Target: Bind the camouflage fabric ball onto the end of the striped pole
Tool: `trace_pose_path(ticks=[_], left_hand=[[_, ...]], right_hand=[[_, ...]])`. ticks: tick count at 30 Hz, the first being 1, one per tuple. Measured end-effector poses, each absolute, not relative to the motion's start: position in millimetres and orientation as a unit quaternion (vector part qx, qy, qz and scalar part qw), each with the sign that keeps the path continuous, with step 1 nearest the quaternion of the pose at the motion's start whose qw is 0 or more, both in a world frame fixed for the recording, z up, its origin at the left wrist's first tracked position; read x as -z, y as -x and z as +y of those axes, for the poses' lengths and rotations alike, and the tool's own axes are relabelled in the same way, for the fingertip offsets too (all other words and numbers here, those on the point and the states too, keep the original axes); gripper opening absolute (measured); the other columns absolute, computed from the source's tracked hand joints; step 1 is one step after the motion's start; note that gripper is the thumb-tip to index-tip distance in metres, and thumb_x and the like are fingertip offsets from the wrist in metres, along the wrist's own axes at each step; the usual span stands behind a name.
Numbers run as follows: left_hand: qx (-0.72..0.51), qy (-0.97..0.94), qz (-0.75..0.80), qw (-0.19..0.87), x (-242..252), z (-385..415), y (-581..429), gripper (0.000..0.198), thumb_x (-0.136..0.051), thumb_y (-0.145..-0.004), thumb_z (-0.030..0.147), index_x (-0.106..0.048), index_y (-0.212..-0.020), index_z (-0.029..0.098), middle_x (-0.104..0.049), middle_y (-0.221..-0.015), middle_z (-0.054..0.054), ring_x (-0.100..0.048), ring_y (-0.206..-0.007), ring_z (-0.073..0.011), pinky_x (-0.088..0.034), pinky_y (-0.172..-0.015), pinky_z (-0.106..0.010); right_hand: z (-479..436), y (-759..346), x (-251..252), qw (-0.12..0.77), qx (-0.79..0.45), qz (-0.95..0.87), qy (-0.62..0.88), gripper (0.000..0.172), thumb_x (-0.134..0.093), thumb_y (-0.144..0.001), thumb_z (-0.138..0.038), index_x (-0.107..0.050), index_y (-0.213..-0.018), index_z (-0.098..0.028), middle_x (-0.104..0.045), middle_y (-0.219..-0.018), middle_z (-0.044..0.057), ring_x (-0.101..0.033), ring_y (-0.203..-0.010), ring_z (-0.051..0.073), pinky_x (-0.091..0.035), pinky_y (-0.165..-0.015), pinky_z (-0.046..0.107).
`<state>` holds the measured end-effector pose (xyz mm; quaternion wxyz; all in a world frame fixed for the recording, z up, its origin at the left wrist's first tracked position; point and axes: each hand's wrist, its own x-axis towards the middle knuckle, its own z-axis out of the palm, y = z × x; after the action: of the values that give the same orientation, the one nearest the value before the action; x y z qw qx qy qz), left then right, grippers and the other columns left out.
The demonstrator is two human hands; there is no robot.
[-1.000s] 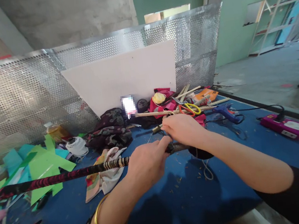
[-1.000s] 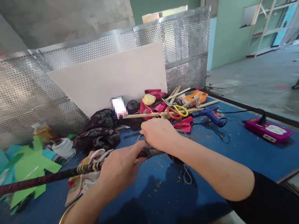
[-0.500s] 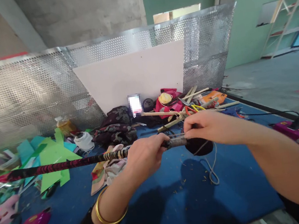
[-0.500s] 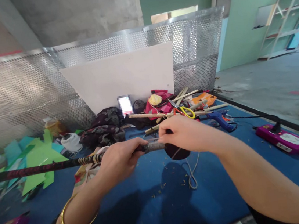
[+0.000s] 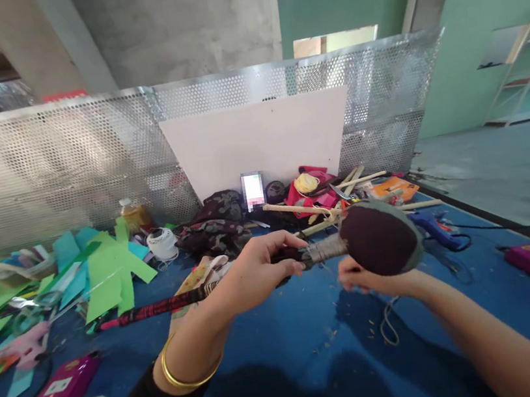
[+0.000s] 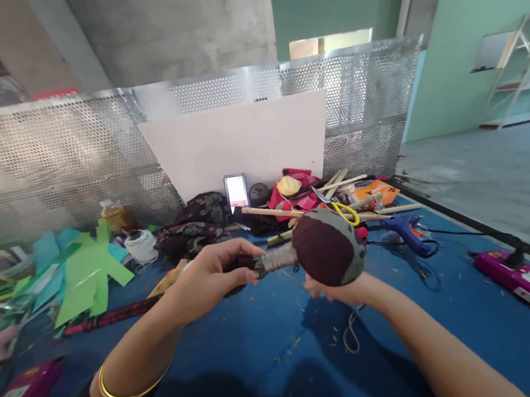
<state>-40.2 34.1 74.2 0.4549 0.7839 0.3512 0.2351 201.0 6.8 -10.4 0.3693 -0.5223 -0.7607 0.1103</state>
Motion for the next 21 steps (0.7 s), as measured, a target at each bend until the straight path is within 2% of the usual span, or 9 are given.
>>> trace_pose_path(ticks=[3,4,6,8,10,12,15,18,21], left_hand=[[-0.266,-0.754,0.380,0.466,-75,36,43,0.024,-0.060,-0.075,0.020,-0.061,-0.099,0.015,-0.058,-0.067,0.003,-0.044,-0.055,-0.0070,-0.035,-0.053,-0.020],[-0.274,-0.745,0.384,0.472,-76,37,43,0.024,-0.060,-0.075,0.020,-0.061,-0.098,0.015,-0.059,-0.068,0.002,-0.046,-0.056,-0.0073,-0.036,-0.055,-0.020],[-0.280,-0.733,0.385,0.485,-76,37,43,0.023,-0.061,-0.075,0.020,-0.061,-0.096,0.014,-0.060,-0.070,0.001,-0.048,-0.058,-0.0076,-0.037,-0.056,-0.021],[-0.281,-0.728,0.381,0.496,-77,38,43,0.022,-0.061,-0.074,0.020,-0.061,-0.095,0.014,-0.060,-0.068,0.002,-0.046,-0.056,-0.0067,-0.035,-0.054,-0.020],[-0.282,-0.724,0.375,0.505,-77,37,43,0.022,-0.061,-0.074,0.019,-0.061,-0.094,0.014,-0.059,-0.066,0.003,-0.045,-0.054,-0.0060,-0.034,-0.053,-0.019],[-0.284,-0.718,0.372,0.515,-76,38,43,0.021,-0.062,-0.073,0.019,-0.061,-0.094,0.014,-0.058,-0.065,0.003,-0.046,-0.054,-0.0062,-0.034,-0.053,-0.019],[-0.286,-0.708,0.380,0.521,-73,41,44,0.023,-0.062,-0.073,0.020,-0.061,-0.095,0.014,-0.058,-0.064,0.003,-0.047,-0.053,-0.0061,-0.033,-0.051,-0.019],[-0.282,-0.699,0.382,0.535,-69,47,45,0.028,-0.063,-0.073,0.022,-0.061,-0.099,0.014,-0.059,-0.064,0.003,-0.046,-0.051,-0.0056,-0.032,-0.050,-0.019],[-0.270,-0.691,0.377,0.554,-63,52,44,0.028,-0.064,-0.072,0.023,-0.061,-0.099,0.014,-0.057,-0.062,0.004,-0.044,-0.048,-0.0050,-0.031,-0.047,-0.018]], right_hand=[[-3,-186,15,0.329,-0.222,-0.765,0.507,0.021,-0.056,-0.085,-0.033,-0.071,-0.075,-0.022,-0.069,-0.067,-0.001,-0.063,-0.061,0.013,-0.050,-0.057,0.023],[-4,-179,15,0.359,-0.265,-0.738,0.506,0.022,-0.051,-0.088,-0.034,-0.071,-0.087,-0.023,-0.072,-0.082,0.001,-0.066,-0.075,0.016,-0.052,-0.069,0.026],[-3,-162,12,0.466,-0.351,-0.659,0.474,0.027,-0.046,-0.091,-0.036,-0.065,-0.106,-0.023,-0.068,-0.109,0.005,-0.061,-0.103,0.019,-0.047,-0.089,0.033],[-1,-141,8,0.553,-0.417,-0.598,0.403,0.028,-0.047,-0.091,-0.036,-0.061,-0.111,-0.023,-0.062,-0.120,0.007,-0.055,-0.115,0.020,-0.043,-0.097,0.035],[0,-122,4,0.580,-0.449,-0.579,0.357,0.025,-0.051,-0.088,-0.035,-0.059,-0.109,-0.023,-0.063,-0.116,0.007,-0.056,-0.112,0.021,-0.044,-0.096,0.036],[-3,-111,2,0.571,-0.435,-0.586,0.376,0.019,-0.054,-0.087,-0.035,-0.062,-0.098,-0.021,-0.068,-0.098,0.006,-0.063,-0.096,0.020,-0.049,-0.086,0.034],[-13,-110,4,0.564,-0.294,-0.609,0.474,0.021,-0.050,-0.089,-0.033,-0.062,-0.080,-0.020,-0.065,-0.075,0.004,-0.061,-0.073,0.018,-0.049,-0.069,0.030],[-26,-118,8,0.566,-0.108,-0.640,0.508,0.020,-0.049,-0.089,-0.027,-0.064,-0.078,-0.021,-0.063,-0.077,0.005,-0.057,-0.073,0.018,-0.045,-0.068,0.030],[-32,-122,8,0.572,-0.097,-0.669,0.465,0.020,-0.047,-0.090,-0.024,-0.063,-0.078,-0.021,-0.063,-0.076,0.005,-0.056,-0.069,0.017,-0.045,-0.068,0.030]])
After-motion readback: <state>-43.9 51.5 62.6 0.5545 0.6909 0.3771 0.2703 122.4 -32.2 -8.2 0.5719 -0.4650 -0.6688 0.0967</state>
